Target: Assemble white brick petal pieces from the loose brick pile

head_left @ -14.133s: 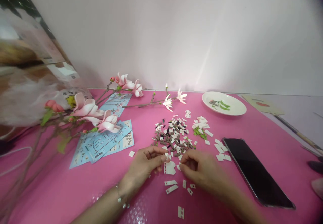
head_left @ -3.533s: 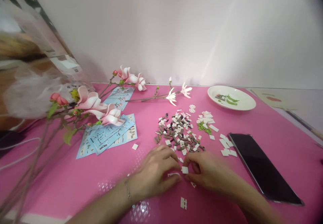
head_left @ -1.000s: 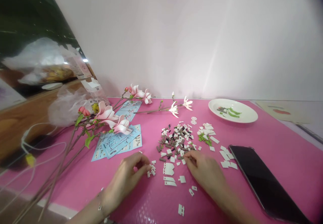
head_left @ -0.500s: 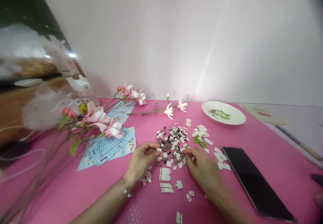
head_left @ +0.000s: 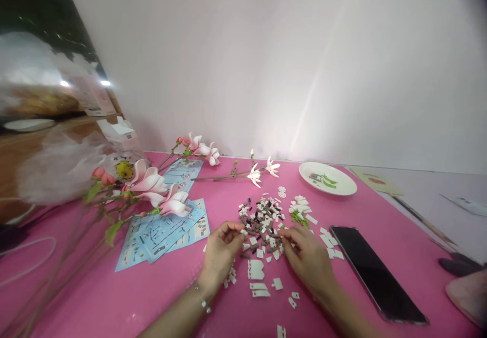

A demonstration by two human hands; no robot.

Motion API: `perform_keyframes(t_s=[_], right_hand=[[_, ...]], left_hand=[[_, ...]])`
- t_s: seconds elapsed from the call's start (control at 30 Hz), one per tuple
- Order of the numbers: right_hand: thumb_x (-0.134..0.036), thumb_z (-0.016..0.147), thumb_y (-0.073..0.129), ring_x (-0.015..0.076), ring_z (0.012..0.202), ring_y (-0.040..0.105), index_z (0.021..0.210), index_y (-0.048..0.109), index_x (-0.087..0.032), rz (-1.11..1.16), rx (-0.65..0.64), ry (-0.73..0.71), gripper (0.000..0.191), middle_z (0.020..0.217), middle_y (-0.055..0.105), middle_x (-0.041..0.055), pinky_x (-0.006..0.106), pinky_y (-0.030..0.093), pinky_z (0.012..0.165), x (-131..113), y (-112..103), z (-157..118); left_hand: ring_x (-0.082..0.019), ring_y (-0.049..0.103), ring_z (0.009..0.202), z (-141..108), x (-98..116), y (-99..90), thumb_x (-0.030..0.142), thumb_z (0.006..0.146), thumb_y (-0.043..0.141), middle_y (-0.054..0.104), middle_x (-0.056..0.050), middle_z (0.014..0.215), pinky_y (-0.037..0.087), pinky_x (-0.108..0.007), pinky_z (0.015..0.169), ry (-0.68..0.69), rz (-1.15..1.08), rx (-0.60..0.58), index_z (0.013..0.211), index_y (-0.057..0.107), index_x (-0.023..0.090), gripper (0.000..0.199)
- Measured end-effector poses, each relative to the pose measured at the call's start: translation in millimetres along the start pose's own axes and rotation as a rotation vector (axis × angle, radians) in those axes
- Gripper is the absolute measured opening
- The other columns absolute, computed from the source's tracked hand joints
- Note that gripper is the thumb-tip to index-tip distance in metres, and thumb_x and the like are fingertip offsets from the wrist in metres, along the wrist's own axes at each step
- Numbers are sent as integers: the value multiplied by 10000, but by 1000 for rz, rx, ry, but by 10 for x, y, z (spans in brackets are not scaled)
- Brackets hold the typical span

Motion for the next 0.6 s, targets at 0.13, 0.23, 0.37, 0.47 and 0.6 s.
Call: perform_keyframes(t_s=[0.13, 0.23, 0.37, 0.47, 0.6], right_hand=[[-162, 884, 413, 217, 885, 556, 985, 639, -196, -23, -49, -60, 250, 950, 615, 75, 330, 452, 730, -253, -34, -55], [-129, 873, 420, 225, 957, 539, 1087, 619, -204, -42, -172, -91, 302, 1044, 598, 86, 356, 448, 809, -354, 42, -104], [-140, 877, 439, 227, 949, 543, 1015, 657, -206, -185, -253, -57, 266, 1012, 612, 83, 339, 434, 810, -214, 117, 43], [-113, 870, 429, 227, 905, 553, 940, 677, -175, -280, -233, 2, 265, 941, 624, 95, 328, 421, 789, -22, 110, 307], [-72, 844, 431, 226, 884, 559, 876, 695, -150, -312, -242, 3, 277, 882, 637, 95, 317, 408, 777, 58, 129, 607]], left_hand=[[-146, 594, 654, 29, 2, -58, 224, 652, 715, 641, -15, 695, 478, -255, 630, 17, -34, 37, 803, 614, 141, 201], [-144, 580, 652, 58, -39, -116, 242, 684, 679, 624, -5, 697, 472, -273, 660, 25, -65, 82, 845, 595, 148, 205], [-143, 574, 646, 64, -70, -140, 250, 702, 659, 607, 3, 689, 467, -289, 690, 22, -104, 114, 877, 576, 149, 219], [-151, 580, 648, 47, -49, -122, 268, 709, 664, 609, -2, 687, 468, -293, 689, 12, -120, 111, 885, 577, 145, 231], [-157, 588, 660, 34, -22, -113, 280, 714, 665, 619, -9, 702, 469, -288, 683, 2, -130, 115, 895, 583, 146, 239]])
Point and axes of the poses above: each hand's wrist, its own z-axis towards the middle knuckle, its own y-axis out of the palm, x = y × z, the point moved 6 cm from there along z, towards the middle knuckle
